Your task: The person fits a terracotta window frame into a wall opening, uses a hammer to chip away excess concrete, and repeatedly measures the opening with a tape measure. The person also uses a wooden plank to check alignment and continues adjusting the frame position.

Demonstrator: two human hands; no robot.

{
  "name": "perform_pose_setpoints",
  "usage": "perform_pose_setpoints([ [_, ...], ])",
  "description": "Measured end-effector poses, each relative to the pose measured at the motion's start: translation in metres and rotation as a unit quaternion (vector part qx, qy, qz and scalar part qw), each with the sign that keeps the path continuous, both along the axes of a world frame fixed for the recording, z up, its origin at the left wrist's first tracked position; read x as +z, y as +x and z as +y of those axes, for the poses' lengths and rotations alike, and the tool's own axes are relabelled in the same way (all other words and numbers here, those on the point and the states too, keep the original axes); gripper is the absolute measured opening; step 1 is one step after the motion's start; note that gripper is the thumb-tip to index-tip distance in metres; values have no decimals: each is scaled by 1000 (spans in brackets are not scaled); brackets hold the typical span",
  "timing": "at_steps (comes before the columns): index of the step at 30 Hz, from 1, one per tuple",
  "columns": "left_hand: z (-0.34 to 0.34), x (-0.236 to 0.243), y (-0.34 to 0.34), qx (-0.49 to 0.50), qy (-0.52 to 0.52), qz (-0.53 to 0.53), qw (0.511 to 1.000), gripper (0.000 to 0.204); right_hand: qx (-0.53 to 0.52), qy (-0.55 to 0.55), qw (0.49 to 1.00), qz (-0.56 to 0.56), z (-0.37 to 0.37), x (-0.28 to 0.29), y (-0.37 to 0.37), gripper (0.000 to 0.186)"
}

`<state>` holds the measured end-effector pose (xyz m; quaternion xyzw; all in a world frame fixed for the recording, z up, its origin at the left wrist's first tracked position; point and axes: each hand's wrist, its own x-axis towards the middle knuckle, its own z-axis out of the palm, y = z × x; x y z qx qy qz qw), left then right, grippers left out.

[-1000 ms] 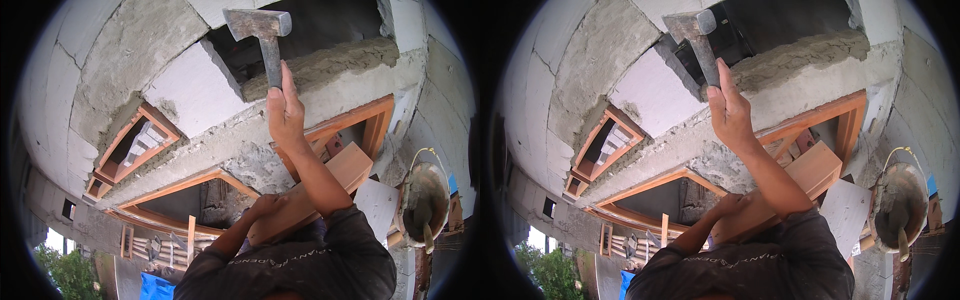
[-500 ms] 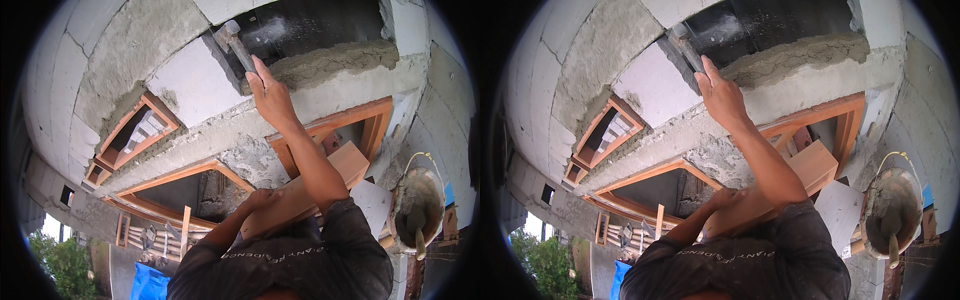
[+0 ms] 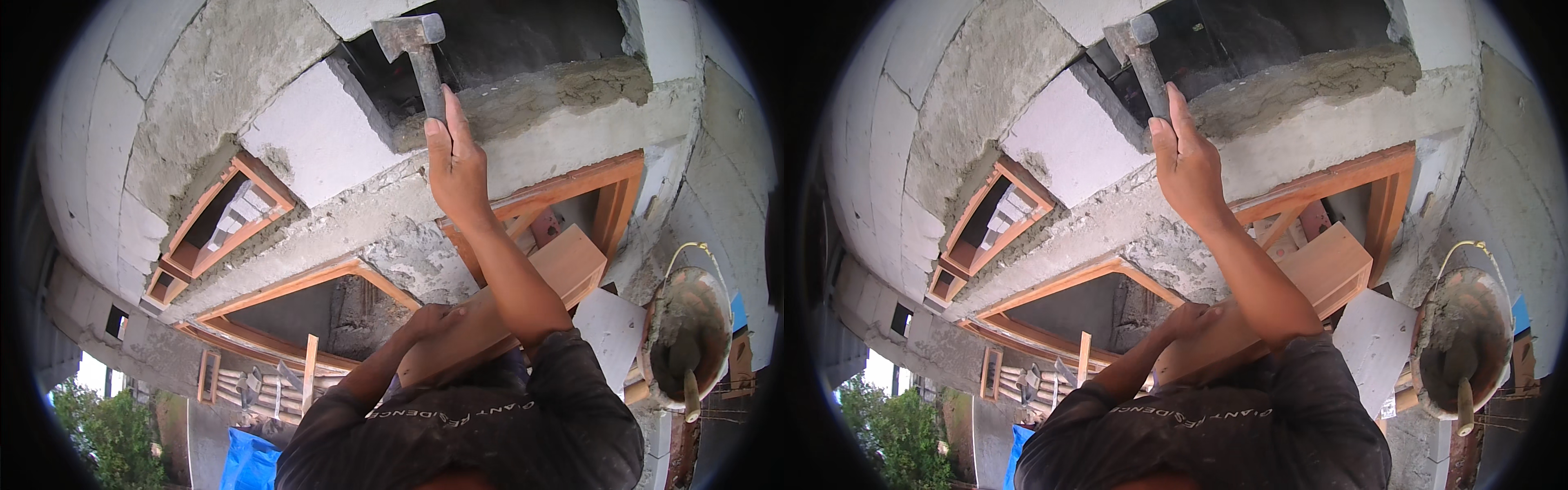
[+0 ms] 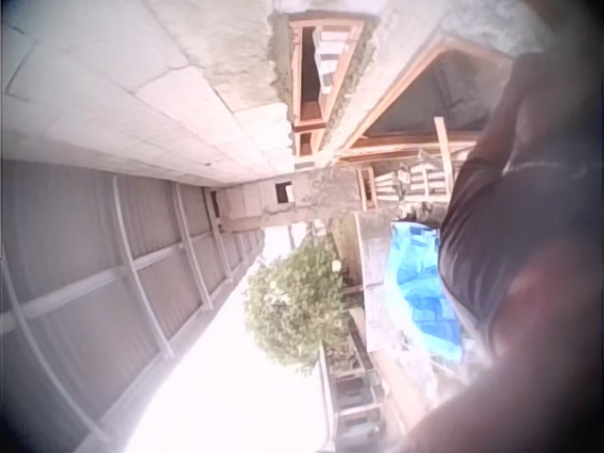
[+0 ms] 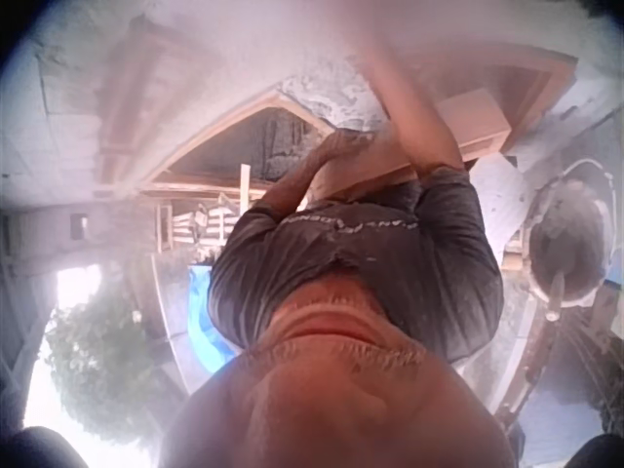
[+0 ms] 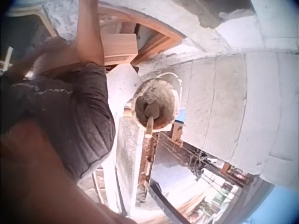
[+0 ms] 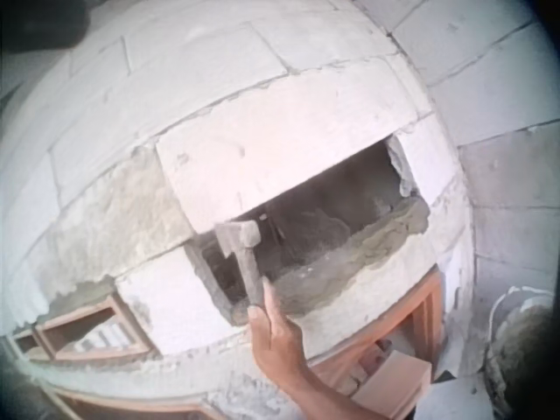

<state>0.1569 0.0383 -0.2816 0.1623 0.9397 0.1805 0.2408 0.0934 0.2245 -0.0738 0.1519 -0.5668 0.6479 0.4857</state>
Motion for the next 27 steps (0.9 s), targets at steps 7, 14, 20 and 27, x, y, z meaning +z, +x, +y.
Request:
perform_pose_setpoints([
  [7,3,5,5,14,36,5,999,65,39,177,972,-147,8,9,-30,52],
  [14,1,-3,-1,13,38,-10,999,66,32,159,975,-153,-7,17,-19,52],
  [20,0,-2,-3,-6,7,21,1000,65,58,143,966,-206,-7,-1,-15,52],
  [27,0,-5,-2,28,6,-9,1000,68,40,53,998,-24,4,0,16,52],
])
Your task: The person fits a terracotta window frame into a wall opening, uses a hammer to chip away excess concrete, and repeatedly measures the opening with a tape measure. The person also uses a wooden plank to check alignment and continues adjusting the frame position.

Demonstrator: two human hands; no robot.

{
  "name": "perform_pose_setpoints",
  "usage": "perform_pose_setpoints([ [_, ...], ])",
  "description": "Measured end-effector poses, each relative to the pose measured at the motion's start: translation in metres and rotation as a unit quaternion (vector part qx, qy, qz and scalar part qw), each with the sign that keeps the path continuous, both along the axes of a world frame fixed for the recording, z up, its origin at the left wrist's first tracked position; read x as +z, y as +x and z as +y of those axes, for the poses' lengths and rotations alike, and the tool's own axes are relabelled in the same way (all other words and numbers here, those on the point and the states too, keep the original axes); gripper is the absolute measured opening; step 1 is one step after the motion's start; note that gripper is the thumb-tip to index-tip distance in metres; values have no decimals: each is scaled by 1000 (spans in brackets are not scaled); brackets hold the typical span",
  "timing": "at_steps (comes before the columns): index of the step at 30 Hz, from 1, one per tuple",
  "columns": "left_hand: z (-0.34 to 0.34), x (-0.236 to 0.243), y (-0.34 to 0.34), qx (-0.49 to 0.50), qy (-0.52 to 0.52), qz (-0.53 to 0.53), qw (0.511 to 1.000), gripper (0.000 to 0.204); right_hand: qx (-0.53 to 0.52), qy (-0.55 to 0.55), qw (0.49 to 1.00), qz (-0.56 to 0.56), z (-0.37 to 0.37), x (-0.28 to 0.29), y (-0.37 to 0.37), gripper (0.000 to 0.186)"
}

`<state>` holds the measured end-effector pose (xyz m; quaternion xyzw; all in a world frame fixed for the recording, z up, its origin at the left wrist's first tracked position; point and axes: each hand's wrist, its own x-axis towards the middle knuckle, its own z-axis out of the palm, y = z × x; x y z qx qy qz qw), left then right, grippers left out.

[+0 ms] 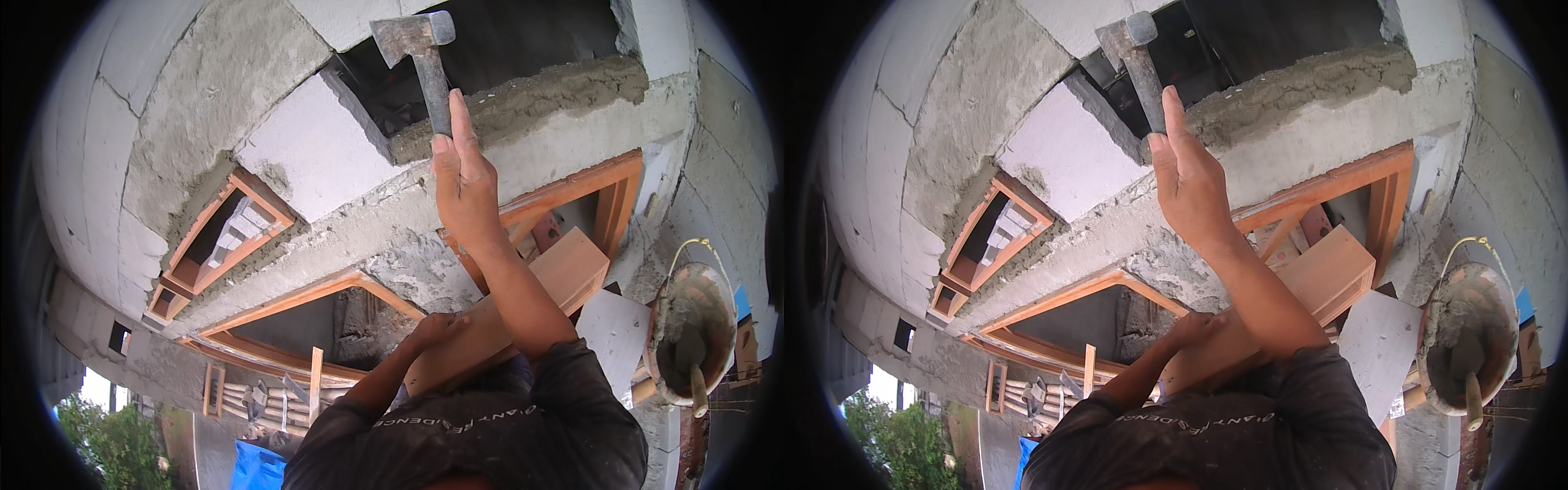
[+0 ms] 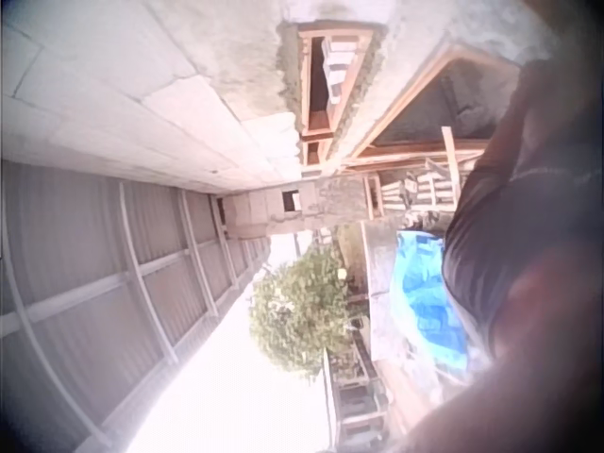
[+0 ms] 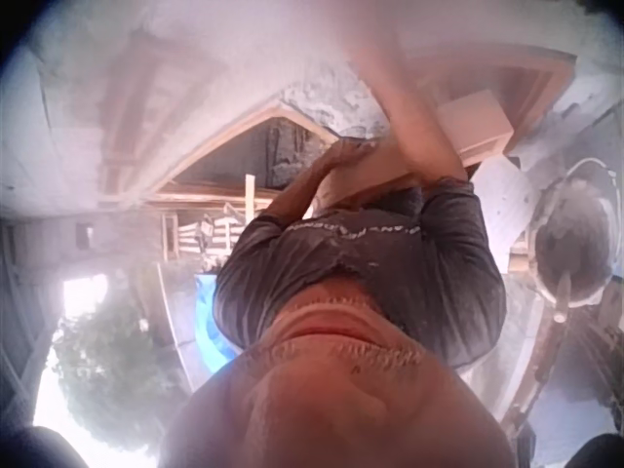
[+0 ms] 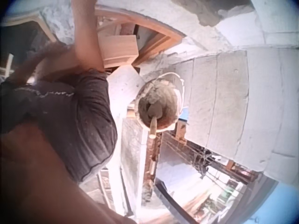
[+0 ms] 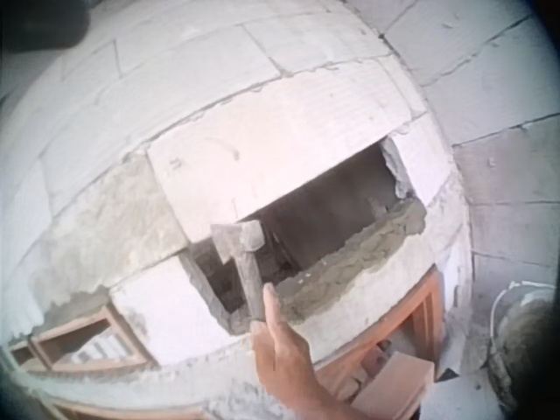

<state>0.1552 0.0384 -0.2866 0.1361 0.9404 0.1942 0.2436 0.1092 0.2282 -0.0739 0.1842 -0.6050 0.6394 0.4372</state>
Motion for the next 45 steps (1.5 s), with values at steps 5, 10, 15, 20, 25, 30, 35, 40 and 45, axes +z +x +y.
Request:
perform_pose_setpoints([
  [5,-6,-12,2,-14,21,2,1000,67,51,75,988,-124,-7,7,-32,50],
  [10,1,3,-1,-13,11,24,1000,67,-32,-54,993,96,-11,10,-18,50],
  [15,-3,-8,2,-14,31,32,999,66,27,106,986,-126,-5,12,-22,49],
  [20,-1,-1,-3,-19,29,44,998,66,-44,-75,988,125,-16,8,-18,50],
  [25,2,1,2,-24,37,48,998,65,16,151,971,-184,-4,14,-22,53],
  [30,-1,-4,4,-34,34,52,998,64,-66,-38,993,88,-28,6,-27,52],
  [35,2,9,8,-37,37,58,997,63,18,121,972,-199,-7,22,-18,52],
  [40,3,3,8,-44,47,59,996,63,-71,9,997,-14,-23,2,-21,51],
  [45,-6,-3,10,-38,22,38,998,65,-35,65,994,-87,-13,6,-15,51],
])
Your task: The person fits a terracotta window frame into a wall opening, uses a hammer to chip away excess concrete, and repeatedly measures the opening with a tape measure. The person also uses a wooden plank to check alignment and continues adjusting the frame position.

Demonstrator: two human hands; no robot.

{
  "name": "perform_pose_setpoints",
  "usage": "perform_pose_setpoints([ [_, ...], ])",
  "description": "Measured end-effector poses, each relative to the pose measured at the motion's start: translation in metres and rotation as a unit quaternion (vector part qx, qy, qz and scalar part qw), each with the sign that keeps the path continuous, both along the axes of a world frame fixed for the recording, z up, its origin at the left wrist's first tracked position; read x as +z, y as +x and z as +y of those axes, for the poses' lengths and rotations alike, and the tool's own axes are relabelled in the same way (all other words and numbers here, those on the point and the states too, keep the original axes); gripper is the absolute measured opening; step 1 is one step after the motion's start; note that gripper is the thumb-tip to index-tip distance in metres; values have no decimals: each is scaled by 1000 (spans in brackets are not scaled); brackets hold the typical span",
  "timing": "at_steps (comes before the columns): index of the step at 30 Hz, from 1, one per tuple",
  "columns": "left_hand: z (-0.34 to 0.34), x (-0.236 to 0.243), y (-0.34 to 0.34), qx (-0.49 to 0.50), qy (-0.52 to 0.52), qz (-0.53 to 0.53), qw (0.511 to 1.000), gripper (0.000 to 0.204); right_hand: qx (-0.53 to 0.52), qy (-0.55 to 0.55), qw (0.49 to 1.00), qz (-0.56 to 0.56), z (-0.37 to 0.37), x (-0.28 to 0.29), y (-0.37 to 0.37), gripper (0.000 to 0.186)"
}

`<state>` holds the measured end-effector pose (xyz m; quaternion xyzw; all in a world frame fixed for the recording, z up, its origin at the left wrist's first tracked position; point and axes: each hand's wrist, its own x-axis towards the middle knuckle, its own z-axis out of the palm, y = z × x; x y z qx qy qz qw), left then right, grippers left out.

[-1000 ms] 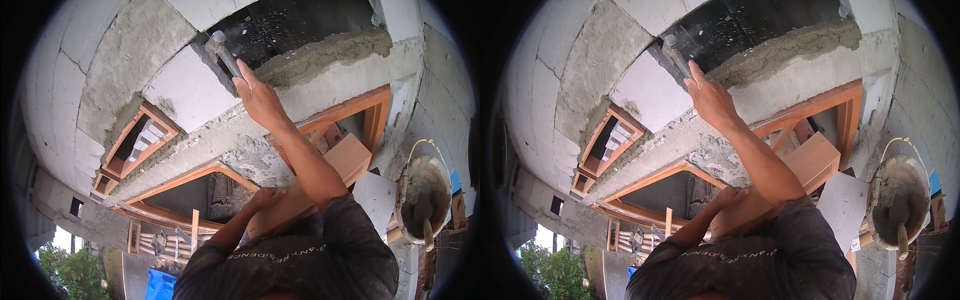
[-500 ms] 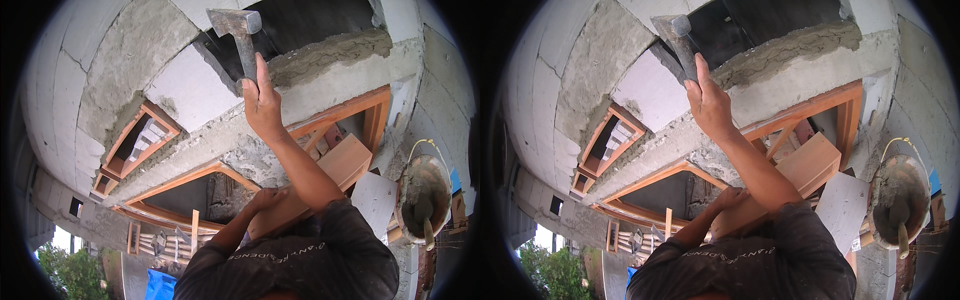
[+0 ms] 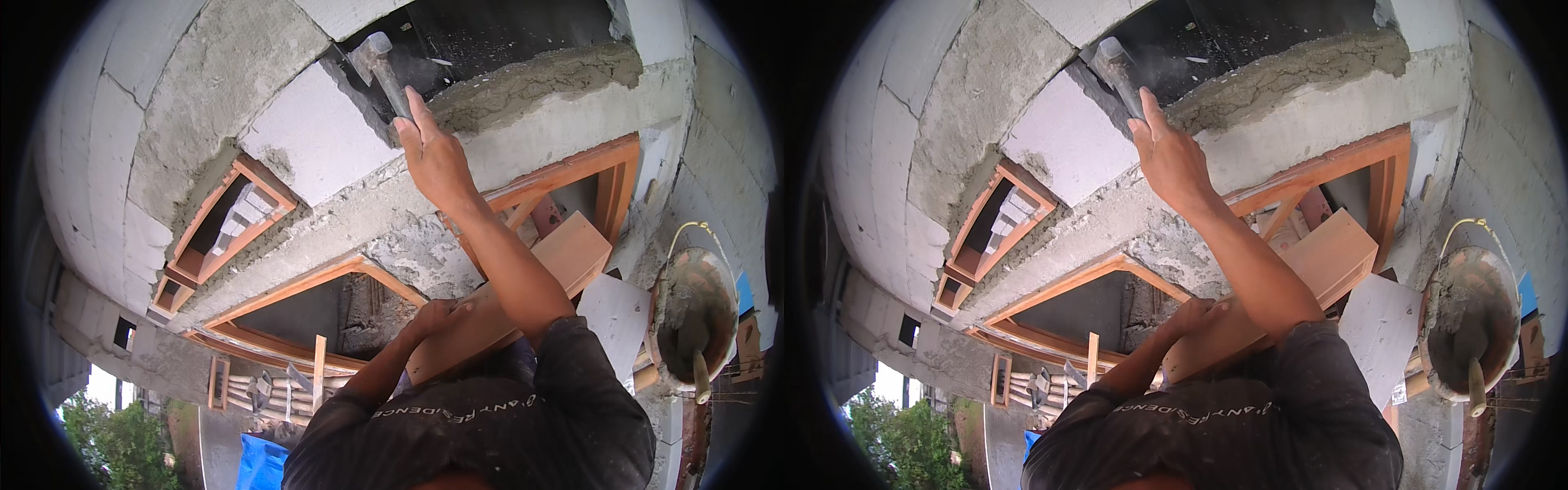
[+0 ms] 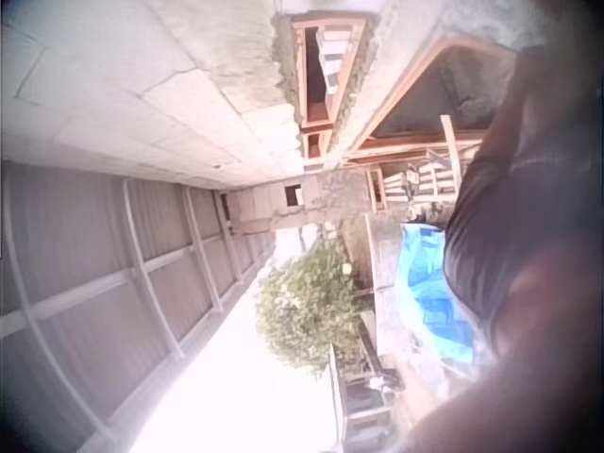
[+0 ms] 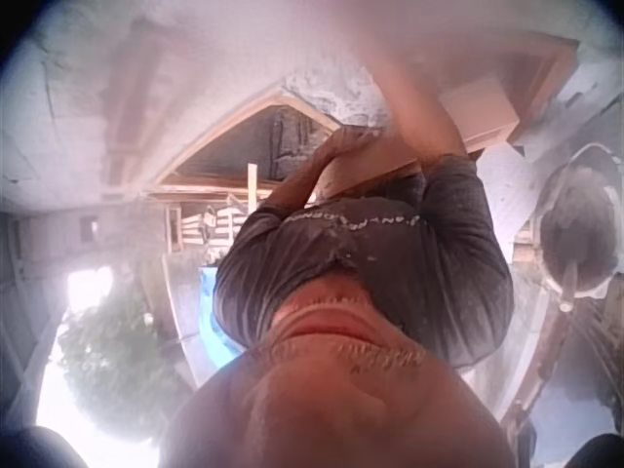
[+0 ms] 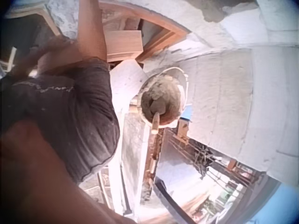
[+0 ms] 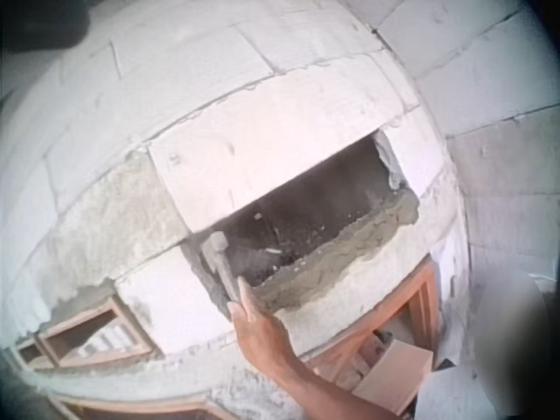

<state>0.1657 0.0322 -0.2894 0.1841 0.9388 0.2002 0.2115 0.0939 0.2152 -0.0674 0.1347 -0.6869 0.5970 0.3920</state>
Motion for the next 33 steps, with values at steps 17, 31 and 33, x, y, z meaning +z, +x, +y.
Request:
perform_pose_setpoints([
  [17,3,1,-3,8,31,8,999,65,66,57,989,-121,4,2,-10,53],
  [31,3,-3,-3,-10,-9,30,999,65,56,-17,987,-148,-8,-8,0,55],
  [33,8,0,-3,4,13,-23,1000,63,56,38,990,-122,-2,-20,-27,54],
])
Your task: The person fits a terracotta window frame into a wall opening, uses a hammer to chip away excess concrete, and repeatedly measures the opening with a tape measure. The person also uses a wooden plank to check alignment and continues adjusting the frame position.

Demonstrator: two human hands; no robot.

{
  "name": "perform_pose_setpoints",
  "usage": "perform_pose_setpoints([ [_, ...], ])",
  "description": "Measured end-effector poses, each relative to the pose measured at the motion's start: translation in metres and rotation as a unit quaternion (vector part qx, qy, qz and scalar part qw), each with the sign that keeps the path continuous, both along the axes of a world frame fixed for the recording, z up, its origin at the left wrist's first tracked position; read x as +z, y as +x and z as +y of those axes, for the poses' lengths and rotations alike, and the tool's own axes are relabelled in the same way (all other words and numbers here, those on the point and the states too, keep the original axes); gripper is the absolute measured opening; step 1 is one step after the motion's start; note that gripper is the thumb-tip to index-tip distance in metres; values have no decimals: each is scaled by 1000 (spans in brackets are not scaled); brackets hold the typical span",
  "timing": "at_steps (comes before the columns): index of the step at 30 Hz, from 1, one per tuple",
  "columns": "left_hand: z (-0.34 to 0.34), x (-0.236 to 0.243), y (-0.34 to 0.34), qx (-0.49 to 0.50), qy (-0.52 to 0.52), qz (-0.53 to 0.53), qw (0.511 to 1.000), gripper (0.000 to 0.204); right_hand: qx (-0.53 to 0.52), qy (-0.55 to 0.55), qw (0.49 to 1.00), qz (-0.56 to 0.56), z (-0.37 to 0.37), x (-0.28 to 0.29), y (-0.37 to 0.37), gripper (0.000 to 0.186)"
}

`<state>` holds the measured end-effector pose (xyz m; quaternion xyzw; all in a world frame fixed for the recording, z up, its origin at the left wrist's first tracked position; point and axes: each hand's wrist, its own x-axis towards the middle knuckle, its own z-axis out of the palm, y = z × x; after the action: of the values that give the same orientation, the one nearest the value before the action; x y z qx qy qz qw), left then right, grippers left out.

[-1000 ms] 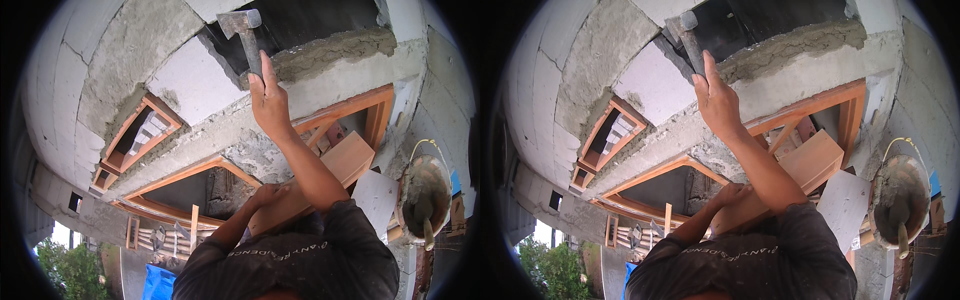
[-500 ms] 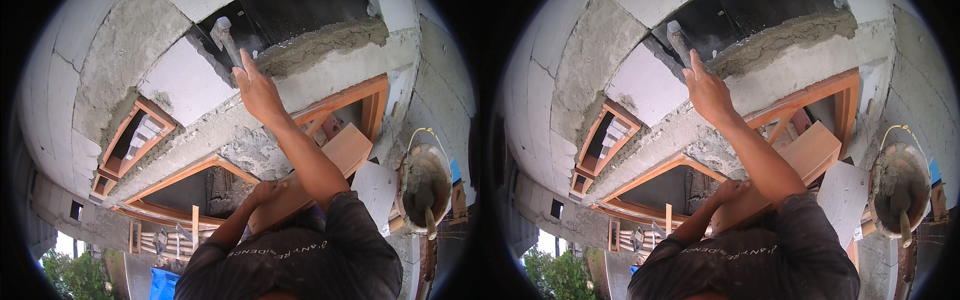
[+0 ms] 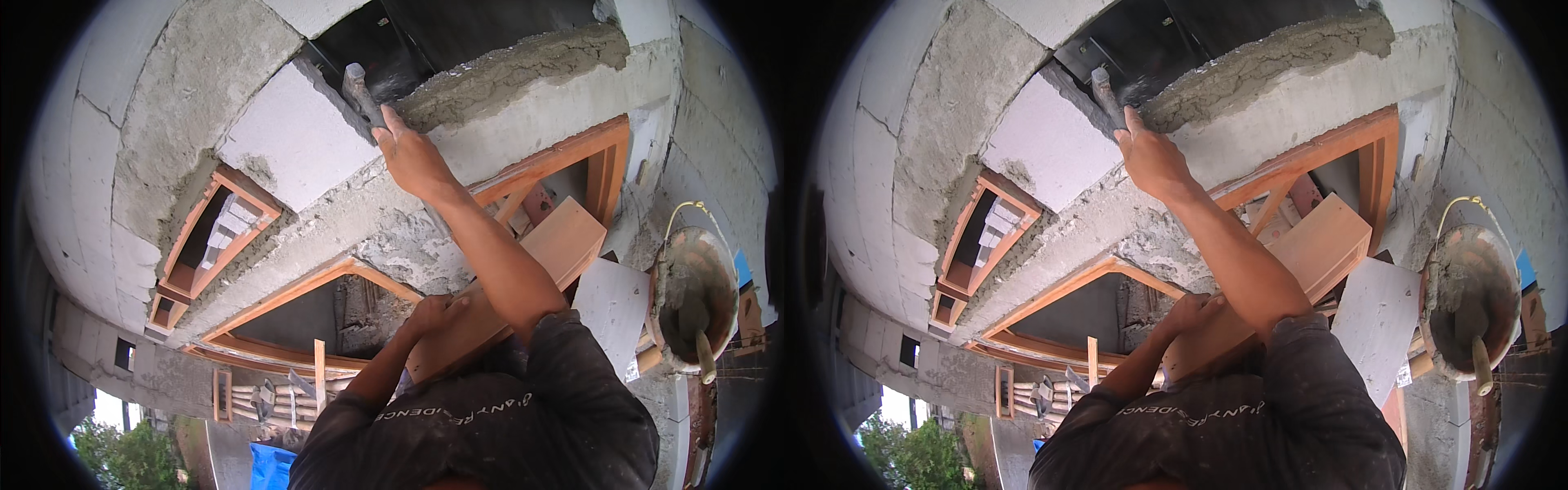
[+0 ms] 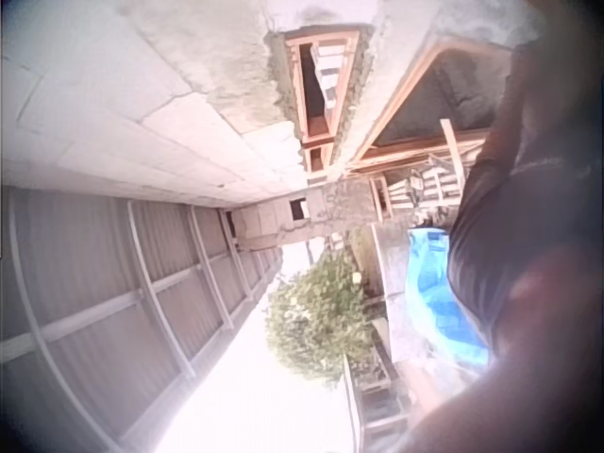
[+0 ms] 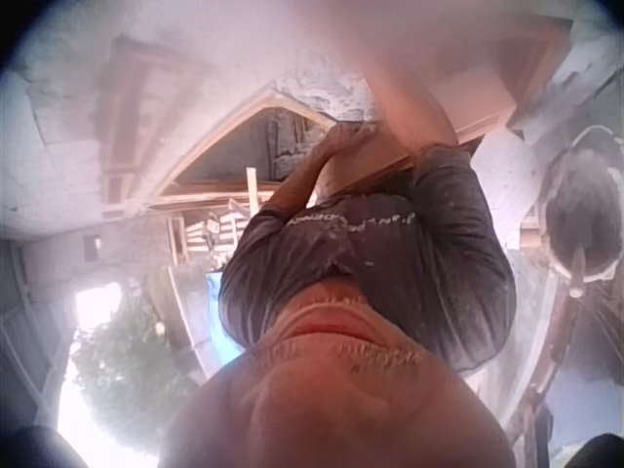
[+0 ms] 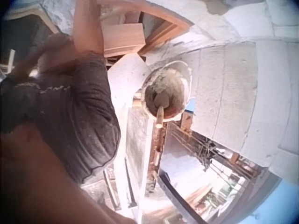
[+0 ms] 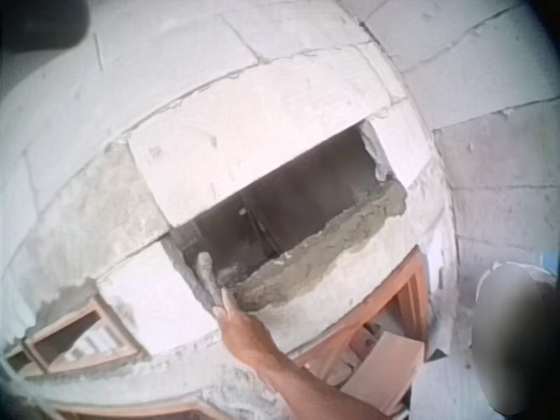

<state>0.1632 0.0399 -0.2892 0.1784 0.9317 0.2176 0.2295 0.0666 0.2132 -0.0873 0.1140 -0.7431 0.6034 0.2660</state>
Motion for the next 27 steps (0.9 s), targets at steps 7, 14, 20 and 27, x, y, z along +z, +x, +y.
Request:
perform_pose_setpoints([
  [7,-4,4,-4,-2,-17,5,1000,65,21,-64,991,115,11,8,45,50],
  [14,-5,0,-6,-18,-41,15,999,65,-12,-26,995,94,4,37,-9,52],
  [20,-9,-1,-10,-12,-34,17,999,65,14,-136,977,164,8,2,30,52],
  [27,-4,-4,-9,-18,-28,14,999,58,-13,-60,992,114,24,19,17,50],
])
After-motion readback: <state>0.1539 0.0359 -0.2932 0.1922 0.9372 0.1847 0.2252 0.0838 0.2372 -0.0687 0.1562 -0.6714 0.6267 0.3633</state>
